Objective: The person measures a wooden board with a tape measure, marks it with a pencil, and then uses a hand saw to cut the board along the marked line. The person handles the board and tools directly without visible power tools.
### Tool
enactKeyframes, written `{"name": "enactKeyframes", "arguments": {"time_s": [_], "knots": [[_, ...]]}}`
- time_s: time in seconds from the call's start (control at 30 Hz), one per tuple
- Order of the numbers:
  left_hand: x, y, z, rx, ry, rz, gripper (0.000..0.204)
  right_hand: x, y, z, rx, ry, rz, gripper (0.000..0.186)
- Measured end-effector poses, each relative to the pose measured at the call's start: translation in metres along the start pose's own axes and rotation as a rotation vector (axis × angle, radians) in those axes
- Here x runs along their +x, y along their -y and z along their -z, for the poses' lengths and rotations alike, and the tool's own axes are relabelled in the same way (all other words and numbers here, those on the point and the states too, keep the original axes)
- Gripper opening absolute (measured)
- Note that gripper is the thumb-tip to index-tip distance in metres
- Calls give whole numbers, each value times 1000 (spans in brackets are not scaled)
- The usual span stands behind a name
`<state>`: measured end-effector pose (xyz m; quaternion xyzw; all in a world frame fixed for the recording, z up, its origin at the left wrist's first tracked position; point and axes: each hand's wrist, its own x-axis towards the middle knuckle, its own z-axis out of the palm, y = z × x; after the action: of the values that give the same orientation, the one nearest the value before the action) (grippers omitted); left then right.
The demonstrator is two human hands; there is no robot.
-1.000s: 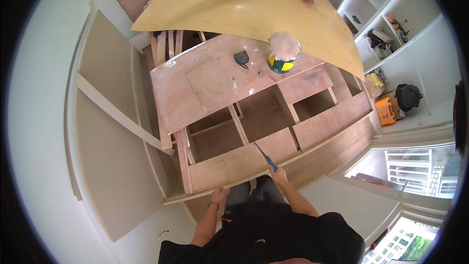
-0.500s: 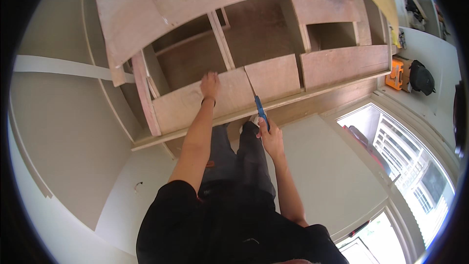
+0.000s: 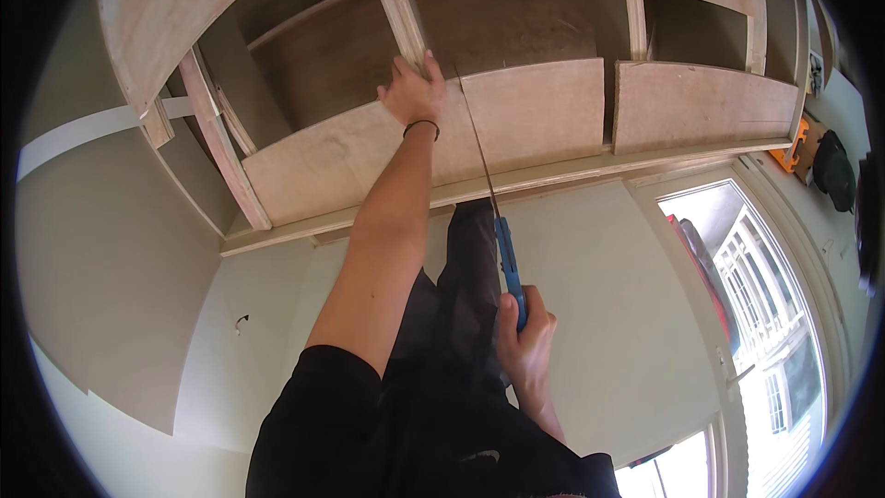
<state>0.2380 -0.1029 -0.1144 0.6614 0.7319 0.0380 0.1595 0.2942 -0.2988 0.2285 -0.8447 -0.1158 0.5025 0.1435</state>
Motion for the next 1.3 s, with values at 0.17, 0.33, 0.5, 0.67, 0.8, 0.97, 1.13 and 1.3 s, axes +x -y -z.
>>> {"name": "enactKeyframes", "arguments": {"time_s": [0.17,0.33,0.5,0.67,0.8,0.97,1.13,1.3], "knots": [[0,0,-4,9,-11,14,44,95,38,-39,-158,13,0,40],[2,3,-3,9,1,8,44,219,22,-103,-94,-81,232,46],[1,0,0,-18,47,22,45,53,-33,-36,-45,-25,90,34],[2,1,-2,-3,62,34,47,68,5,-37,-54,-71,187,31],[-1,3,-4,-18,4,29,43,232,34,-102,-59,-57,219,47],[1,1,-2,-42,55,50,43,121,-21,-68,-144,-97,177,36],[1,2,-2,-54,26,32,45,25,-20,-20,-49,-19,25,31],[-1,5,-6,-56,29,51,45,220,21,-104,-23,-101,294,47]]}}
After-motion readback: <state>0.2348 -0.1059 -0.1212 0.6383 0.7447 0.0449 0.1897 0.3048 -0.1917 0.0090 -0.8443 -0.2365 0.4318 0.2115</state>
